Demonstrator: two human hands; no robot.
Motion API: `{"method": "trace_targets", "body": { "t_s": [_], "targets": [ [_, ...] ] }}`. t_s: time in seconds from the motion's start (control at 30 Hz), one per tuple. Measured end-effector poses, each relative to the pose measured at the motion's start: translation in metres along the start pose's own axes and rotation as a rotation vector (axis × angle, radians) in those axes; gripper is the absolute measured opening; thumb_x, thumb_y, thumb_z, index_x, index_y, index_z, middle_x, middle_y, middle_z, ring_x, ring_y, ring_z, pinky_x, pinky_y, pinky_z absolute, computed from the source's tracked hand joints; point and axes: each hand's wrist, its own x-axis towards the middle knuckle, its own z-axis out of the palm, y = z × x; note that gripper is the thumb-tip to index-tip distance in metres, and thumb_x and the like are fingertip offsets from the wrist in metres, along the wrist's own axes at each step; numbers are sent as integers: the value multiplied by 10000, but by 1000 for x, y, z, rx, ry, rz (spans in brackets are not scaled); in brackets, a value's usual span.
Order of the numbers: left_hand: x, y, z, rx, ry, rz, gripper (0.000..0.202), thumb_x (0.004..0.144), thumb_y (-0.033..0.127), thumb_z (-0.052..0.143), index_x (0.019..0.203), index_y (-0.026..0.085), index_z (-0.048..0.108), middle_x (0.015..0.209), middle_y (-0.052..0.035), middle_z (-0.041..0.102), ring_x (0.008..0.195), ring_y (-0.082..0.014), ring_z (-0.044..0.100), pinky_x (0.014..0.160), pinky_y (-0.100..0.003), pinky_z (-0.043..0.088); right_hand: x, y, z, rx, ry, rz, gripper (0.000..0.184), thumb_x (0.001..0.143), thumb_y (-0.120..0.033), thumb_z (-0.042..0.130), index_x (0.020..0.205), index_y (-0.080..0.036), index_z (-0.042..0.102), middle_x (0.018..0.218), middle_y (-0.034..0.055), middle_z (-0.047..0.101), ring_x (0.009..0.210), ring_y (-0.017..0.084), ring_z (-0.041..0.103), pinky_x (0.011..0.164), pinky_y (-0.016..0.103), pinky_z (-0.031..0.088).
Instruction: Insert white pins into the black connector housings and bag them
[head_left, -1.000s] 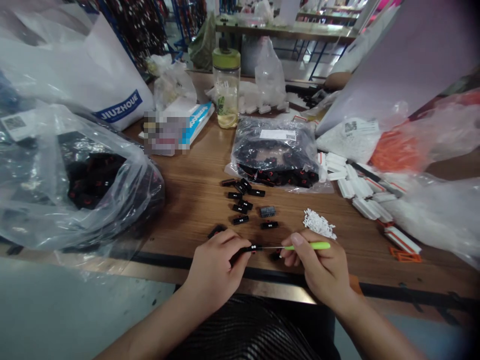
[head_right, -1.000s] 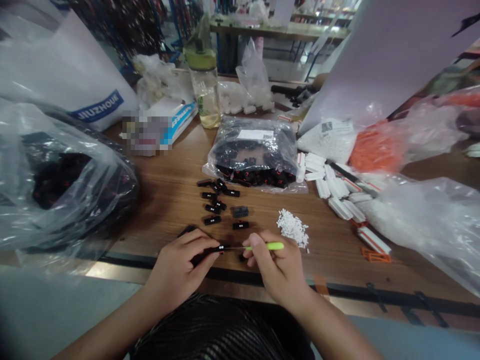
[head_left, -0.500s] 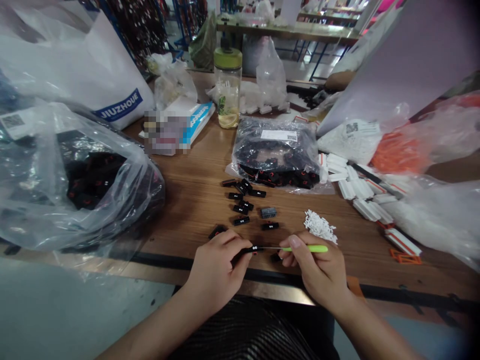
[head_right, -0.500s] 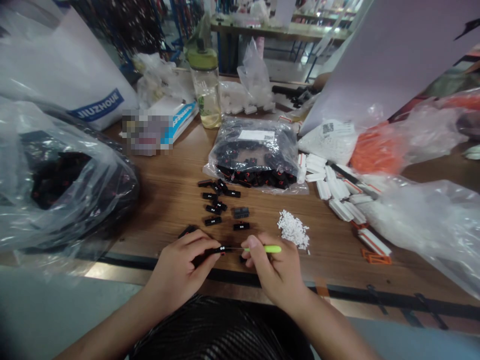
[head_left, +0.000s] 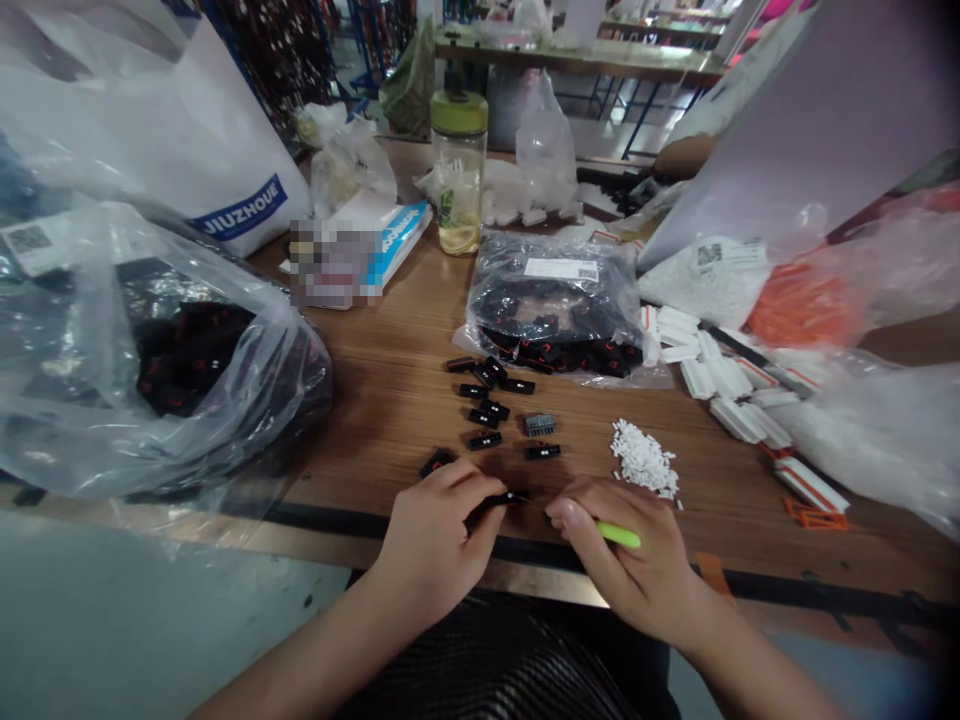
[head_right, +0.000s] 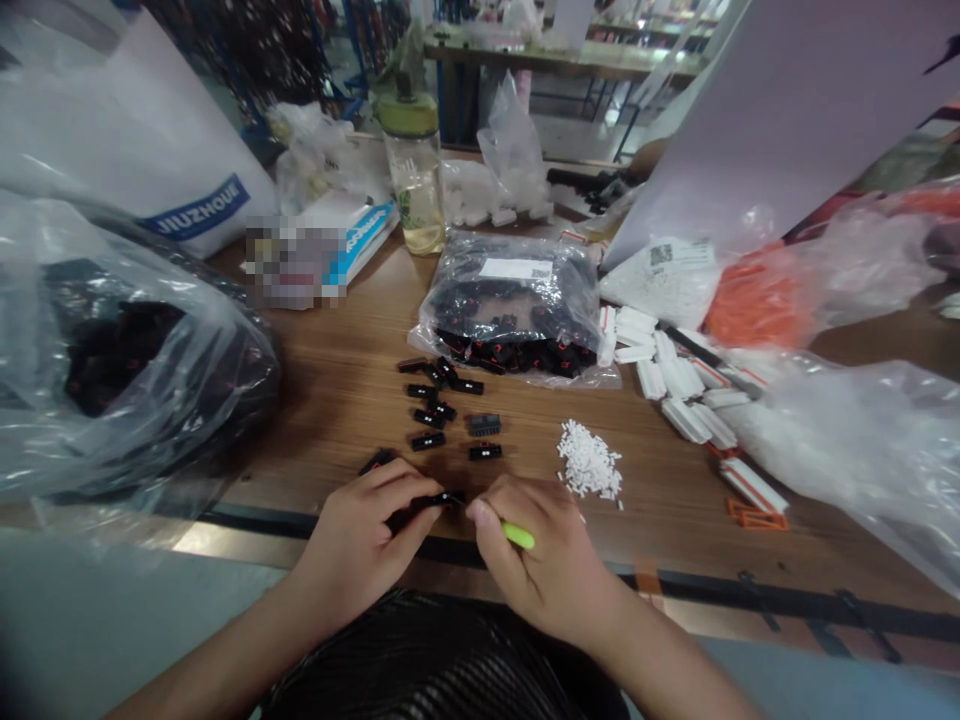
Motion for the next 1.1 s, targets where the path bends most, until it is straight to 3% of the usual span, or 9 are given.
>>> {"method": "trace_targets", "body": {
  "t_s": [0.2,0.33,0.8,1.1],
  "targets": [
    [1,-1,-1,1,1,27,143,893,174,621,960,229,735,914,-19,693,820,-189,670,728,-317,541,-4,6,1,-13,112,39,203,957,-155,511,822,-200,654,625,-24,651,545,103,625,539,233,475],
    [1,-1,0,-11,6,32,156,894,172,615,967,232,739,939,-26,703,839,-193,674,757,-329,543,-8,9,1,53,204,148,231,963,-162,504,818,-204,679,628,-24,674,521,93,639,515,203,494],
    [0,-1,0,-9,8,31,147,892,164,613,952,227,731,919,-26,698,828,-190,671,733,-316,540,-8,8,6,75,114,143,215,967,-165,511,821,-218,661,681,-34,681,571,81,653,563,207,500],
    [0,-1,0,8,47,70,167,883,167,607,979,215,735,918,-33,703,801,-180,677,698,-292,564,3,-3,4,-25,-38,154,267,996,-230,467,770,-202,605,647,-10,608,582,114,583,550,260,438]
  ]
}}
